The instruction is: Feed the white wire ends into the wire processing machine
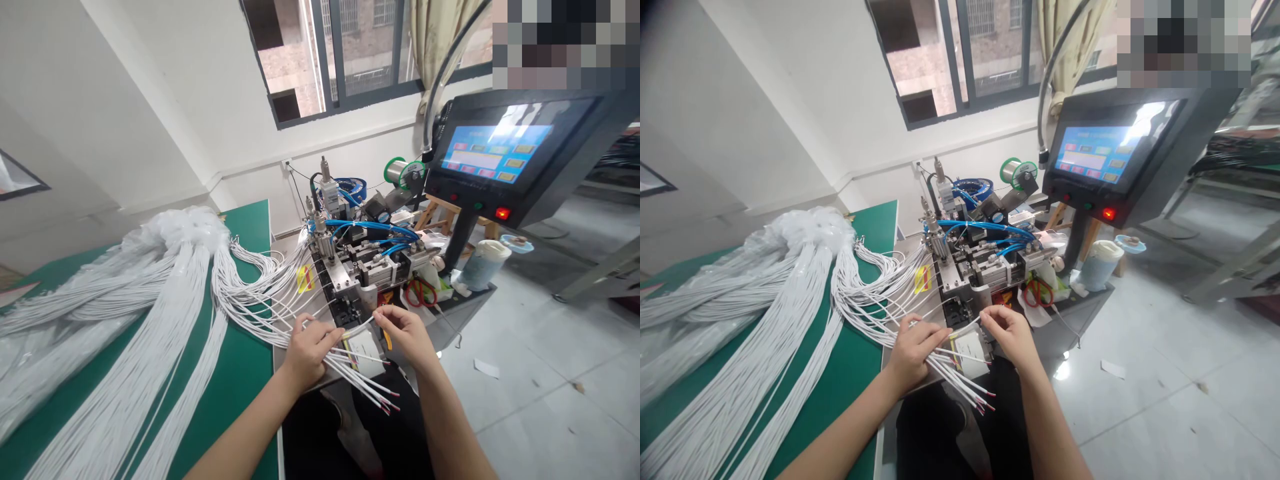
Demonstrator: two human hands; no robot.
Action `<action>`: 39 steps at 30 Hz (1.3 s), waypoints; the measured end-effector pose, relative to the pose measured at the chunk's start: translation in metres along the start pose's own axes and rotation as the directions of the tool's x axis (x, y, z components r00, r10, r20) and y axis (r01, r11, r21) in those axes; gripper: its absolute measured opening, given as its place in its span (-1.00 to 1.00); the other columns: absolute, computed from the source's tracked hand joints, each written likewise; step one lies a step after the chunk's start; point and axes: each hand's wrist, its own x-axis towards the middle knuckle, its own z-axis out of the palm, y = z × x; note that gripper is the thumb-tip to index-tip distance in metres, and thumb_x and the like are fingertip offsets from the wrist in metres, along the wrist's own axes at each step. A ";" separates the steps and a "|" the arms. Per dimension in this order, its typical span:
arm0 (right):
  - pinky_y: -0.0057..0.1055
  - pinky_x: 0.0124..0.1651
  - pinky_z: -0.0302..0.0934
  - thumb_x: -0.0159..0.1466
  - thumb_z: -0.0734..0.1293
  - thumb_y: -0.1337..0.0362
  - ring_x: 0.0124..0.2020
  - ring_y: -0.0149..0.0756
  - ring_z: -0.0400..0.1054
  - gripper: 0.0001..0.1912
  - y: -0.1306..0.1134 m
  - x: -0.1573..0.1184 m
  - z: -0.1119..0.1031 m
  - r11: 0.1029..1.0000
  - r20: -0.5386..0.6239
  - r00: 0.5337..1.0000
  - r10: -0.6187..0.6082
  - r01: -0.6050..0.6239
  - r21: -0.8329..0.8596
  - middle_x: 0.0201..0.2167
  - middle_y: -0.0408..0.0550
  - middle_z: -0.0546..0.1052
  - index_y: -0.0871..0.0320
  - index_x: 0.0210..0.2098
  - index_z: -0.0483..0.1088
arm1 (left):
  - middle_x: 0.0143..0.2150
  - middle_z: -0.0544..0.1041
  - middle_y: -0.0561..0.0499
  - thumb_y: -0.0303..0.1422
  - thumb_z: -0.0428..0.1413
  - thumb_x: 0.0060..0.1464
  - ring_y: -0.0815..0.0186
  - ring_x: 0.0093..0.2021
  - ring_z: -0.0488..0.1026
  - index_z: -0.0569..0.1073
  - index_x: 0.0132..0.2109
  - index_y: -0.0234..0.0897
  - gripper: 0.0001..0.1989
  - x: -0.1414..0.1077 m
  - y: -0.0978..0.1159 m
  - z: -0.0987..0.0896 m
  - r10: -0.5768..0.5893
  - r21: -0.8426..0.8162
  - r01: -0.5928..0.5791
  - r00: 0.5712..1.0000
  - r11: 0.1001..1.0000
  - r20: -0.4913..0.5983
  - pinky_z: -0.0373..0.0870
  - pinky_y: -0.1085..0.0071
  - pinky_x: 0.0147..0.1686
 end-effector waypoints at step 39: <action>-0.50 -0.51 -0.15 0.10 0.30 0.12 -0.58 -0.47 -0.02 -0.71 0.027 0.041 0.019 0.986 0.181 0.975 0.130 -0.146 0.080 -0.64 -0.27 0.14 0.17 -0.59 0.23 | -0.32 0.48 0.00 -0.52 0.03 0.02 0.22 -0.22 0.39 0.49 -0.08 -0.11 -0.66 0.001 0.007 0.009 -0.265 0.238 0.255 0.964 0.937 0.008 -0.02 0.06 0.03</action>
